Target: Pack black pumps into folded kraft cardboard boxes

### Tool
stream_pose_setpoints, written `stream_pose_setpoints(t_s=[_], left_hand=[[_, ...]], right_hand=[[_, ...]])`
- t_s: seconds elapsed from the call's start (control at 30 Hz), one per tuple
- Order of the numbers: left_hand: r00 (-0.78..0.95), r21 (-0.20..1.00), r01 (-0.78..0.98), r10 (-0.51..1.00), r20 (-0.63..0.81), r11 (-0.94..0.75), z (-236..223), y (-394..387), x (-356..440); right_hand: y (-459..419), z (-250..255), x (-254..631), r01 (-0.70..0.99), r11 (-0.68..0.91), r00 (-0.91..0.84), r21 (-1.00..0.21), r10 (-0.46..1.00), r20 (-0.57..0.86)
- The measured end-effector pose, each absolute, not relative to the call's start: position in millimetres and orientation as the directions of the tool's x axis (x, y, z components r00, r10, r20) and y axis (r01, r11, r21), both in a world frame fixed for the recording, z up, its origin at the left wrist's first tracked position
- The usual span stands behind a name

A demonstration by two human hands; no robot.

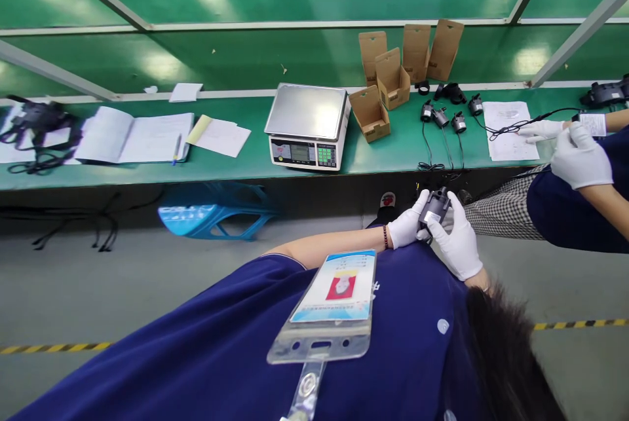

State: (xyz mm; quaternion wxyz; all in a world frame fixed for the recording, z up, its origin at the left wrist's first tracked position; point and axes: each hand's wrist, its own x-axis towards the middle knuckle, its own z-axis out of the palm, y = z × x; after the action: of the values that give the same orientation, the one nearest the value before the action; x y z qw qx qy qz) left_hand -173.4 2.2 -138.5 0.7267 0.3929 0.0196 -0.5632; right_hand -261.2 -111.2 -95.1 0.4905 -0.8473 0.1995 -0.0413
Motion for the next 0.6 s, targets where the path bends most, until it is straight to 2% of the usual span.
stream_pose_setpoints(t_s=[0.17,0.27,0.37,0.47,0.53,0.6], left_hand=[[0.362,0.639,0.769,-0.809,-0.462,-0.02,-134.3,5.0,-176.8],[0.347,0.63,0.775,-0.799,-0.491,-0.051,-133.0,4.0,-175.2],[0.349,0.628,0.776,-0.786,-0.51,-0.063,-131.1,6.4,-174.0],[0.397,0.641,0.767,-0.753,-0.524,-0.042,-127.5,13.6,-175.8],[0.376,0.618,0.785,-0.762,-0.527,-0.039,-129.6,18.5,-175.9],[0.381,0.648,0.76,-0.782,-0.493,-0.038,-134.8,21.8,-173.2]], right_hand=[[-127.3,-91.9,-251.1,-0.374,-0.426,0.892,-0.824,-0.408,-0.195],[-135.7,-90.9,-243.5,-0.394,-0.519,0.901,-0.759,-0.381,-0.207],[-133.9,-86.6,-237.6,-0.355,-0.599,0.92,-0.718,-0.362,-0.153],[-126.3,-82.7,-236.6,-0.31,-0.579,0.94,-0.754,-0.307,-0.151],[-124.3,-87.3,-235.6,-0.299,-0.525,0.948,-0.797,-0.256,-0.187],[-127.0,-97.4,-231.3,-0.271,-0.464,0.958,-0.844,-0.212,-0.191]])
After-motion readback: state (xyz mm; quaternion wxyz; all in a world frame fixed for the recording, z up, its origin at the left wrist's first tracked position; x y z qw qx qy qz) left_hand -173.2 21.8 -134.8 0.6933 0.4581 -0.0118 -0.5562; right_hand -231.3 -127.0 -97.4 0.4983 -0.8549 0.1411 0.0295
